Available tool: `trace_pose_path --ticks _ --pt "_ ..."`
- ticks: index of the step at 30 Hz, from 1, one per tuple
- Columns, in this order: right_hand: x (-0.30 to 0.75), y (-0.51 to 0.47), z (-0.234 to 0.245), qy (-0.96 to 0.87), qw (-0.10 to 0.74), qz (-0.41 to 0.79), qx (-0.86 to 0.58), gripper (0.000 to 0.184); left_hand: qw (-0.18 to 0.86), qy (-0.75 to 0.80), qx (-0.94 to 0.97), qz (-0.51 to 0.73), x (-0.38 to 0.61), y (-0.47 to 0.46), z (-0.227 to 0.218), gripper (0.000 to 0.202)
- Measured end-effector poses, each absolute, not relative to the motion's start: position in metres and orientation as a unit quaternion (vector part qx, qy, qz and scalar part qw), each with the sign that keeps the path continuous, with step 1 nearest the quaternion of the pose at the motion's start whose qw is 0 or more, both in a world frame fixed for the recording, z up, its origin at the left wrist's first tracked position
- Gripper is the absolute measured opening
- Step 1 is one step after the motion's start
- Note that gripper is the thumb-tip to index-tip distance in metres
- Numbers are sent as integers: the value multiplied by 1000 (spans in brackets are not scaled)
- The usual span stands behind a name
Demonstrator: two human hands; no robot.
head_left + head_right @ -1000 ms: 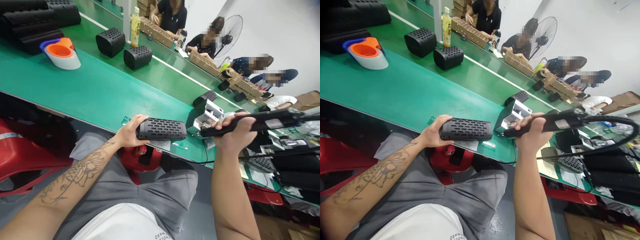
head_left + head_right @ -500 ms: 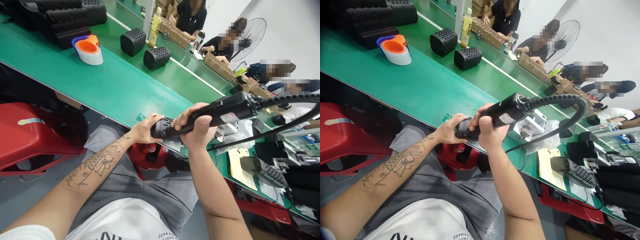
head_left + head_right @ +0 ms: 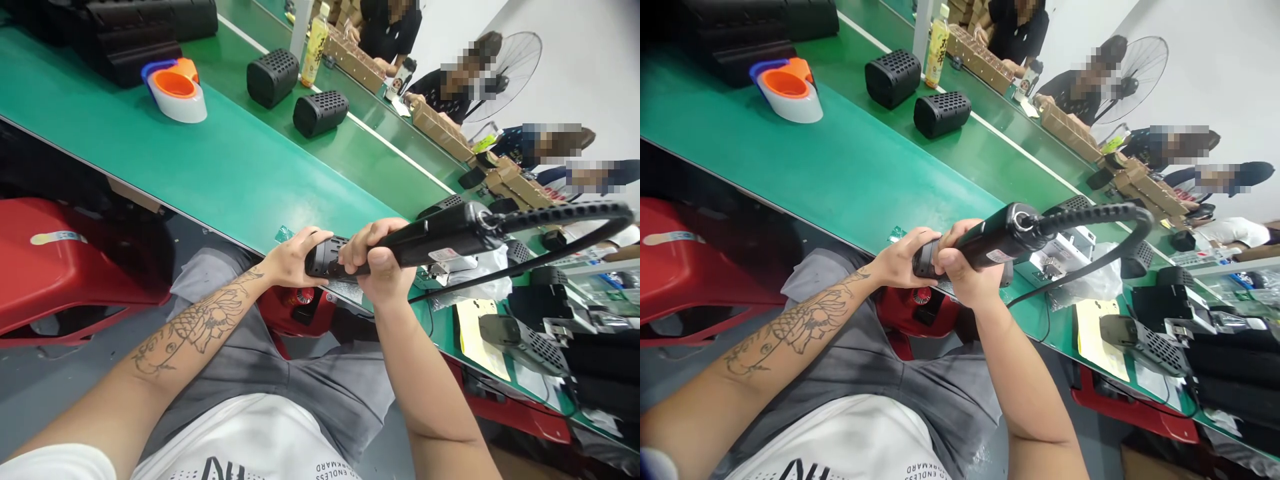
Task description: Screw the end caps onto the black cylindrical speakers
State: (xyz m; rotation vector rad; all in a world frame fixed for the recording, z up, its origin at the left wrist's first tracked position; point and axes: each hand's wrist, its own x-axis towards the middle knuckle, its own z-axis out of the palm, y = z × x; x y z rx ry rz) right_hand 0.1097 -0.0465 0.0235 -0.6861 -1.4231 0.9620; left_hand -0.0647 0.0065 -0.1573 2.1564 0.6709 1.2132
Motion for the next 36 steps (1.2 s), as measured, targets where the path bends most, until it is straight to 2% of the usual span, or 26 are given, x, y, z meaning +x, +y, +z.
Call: trace_pose_path --ticks 3,8,13,16,20,23,26,29,31,36 --pt "112 -47 19 -617 600 421 -286 56 282 254 804 457 -65 6 -157 120" --pt "110 -48 8 -610 601 404 -321 63 266 271 809 448 -70 8 -158 120" --pt "126 -56 25 -608 629 384 -296 62 131 361 783 489 -57 -36 -166 123" --pt "175 -57 51 -576 687 291 -333 62 48 436 736 515 -33 -103 -175 130" --pt "274 -43 65 -491 706 51 -508 58 59 383 787 480 -9 -177 -175 115" --pt "335 -25 49 -435 704 -36 -560 63 59 231 874 423 -6 -159 -147 107" --pt "365 -14 26 -413 725 -23 -551 65 35 145 948 280 -9 -85 -95 106" --pt "372 -18 12 -418 741 12 -526 60 52 189 975 104 -7 -13 -42 107" --pt "368 -25 11 -423 748 27 -511 58 48 241 969 38 -1 11 -20 110" --pt "336 -57 29 -444 762 92 -462 55 14 348 937 2 9 9 -9 119"
